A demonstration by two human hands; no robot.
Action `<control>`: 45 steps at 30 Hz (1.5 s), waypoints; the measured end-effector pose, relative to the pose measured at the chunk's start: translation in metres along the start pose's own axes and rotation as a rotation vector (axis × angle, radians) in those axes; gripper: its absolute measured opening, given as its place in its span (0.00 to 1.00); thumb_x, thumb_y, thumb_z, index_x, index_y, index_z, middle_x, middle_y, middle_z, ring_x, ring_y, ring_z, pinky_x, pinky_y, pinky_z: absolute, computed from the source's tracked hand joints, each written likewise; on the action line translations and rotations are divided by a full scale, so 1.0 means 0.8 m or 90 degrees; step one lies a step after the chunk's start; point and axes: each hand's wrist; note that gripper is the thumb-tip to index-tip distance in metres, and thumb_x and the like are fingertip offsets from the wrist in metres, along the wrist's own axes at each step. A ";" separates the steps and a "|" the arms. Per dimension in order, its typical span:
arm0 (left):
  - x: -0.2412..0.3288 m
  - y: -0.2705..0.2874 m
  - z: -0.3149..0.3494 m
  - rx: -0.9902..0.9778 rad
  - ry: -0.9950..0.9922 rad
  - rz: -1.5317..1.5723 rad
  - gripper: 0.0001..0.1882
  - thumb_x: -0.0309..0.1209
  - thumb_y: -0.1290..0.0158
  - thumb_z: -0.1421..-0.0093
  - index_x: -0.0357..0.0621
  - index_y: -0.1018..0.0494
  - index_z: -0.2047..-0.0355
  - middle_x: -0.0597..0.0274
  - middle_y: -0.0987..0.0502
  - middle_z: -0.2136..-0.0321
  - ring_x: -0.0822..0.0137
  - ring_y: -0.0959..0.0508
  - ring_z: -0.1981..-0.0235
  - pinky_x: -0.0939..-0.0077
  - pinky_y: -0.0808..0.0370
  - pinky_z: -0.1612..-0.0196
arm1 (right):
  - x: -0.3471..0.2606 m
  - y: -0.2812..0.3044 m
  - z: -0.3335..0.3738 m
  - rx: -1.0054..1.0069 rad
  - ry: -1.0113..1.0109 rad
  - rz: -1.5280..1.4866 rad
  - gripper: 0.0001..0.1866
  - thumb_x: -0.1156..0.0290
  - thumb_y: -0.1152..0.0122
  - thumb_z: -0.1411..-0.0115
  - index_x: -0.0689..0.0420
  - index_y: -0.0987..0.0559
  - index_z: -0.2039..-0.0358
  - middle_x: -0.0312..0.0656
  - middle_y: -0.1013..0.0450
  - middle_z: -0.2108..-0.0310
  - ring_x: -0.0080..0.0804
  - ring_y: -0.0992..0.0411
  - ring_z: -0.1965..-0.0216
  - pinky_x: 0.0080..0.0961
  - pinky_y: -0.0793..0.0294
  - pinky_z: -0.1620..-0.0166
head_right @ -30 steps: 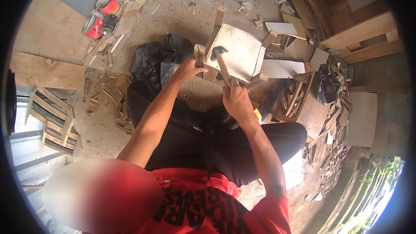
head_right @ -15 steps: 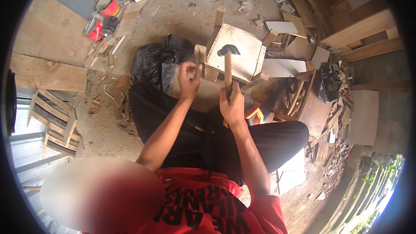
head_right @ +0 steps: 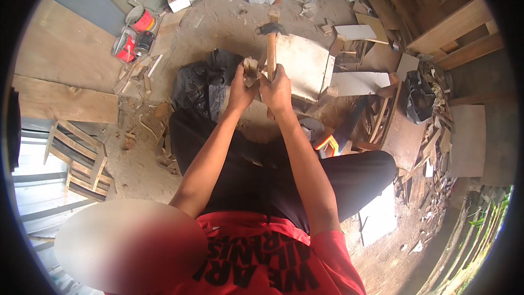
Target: The person sits on the floor and uses a hammer to drive nails into a small wooden stool. They repeatedly position nails and strike them with the hammer, occasionally adjusting the stool's position.
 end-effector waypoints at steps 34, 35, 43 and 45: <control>-0.053 0.042 -0.049 -0.263 0.095 0.021 0.24 0.37 0.29 0.50 0.39 0.21 0.56 0.55 0.16 0.63 0.69 0.19 0.61 0.69 0.24 0.55 | 0.020 0.015 -0.013 -0.090 0.160 0.100 0.11 0.75 0.38 0.38 0.63 0.29 0.58 0.48 0.26 0.72 0.33 0.30 0.70 0.32 0.28 0.63; -0.052 0.042 -0.052 -0.261 0.089 0.013 0.24 0.38 0.29 0.50 0.39 0.20 0.56 0.54 0.16 0.63 0.69 0.20 0.61 0.69 0.24 0.55 | 0.022 0.015 -0.014 -0.087 0.159 0.093 0.11 0.75 0.38 0.38 0.63 0.29 0.58 0.49 0.26 0.72 0.33 0.30 0.70 0.32 0.28 0.64; -0.044 0.038 -0.051 -0.238 0.098 -0.018 0.24 0.39 0.29 0.50 0.38 0.20 0.57 0.54 0.16 0.63 0.67 0.19 0.60 0.70 0.24 0.54 | -0.007 0.046 0.006 -0.017 0.098 0.284 0.12 0.67 0.39 0.36 0.64 0.27 0.61 0.51 0.27 0.76 0.36 0.30 0.77 0.34 0.30 0.70; -0.045 0.041 -0.049 -0.240 0.088 0.013 0.24 0.39 0.29 0.50 0.38 0.20 0.57 0.54 0.16 0.63 0.66 0.18 0.60 0.70 0.24 0.54 | -0.027 0.062 0.025 0.007 0.130 0.261 0.14 0.64 0.40 0.35 0.64 0.26 0.62 0.55 0.26 0.77 0.41 0.27 0.77 0.37 0.29 0.70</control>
Point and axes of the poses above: each hand's wrist, its own z-axis away from the middle knuckle, its own y-axis out of the back of the hand, x = y × z
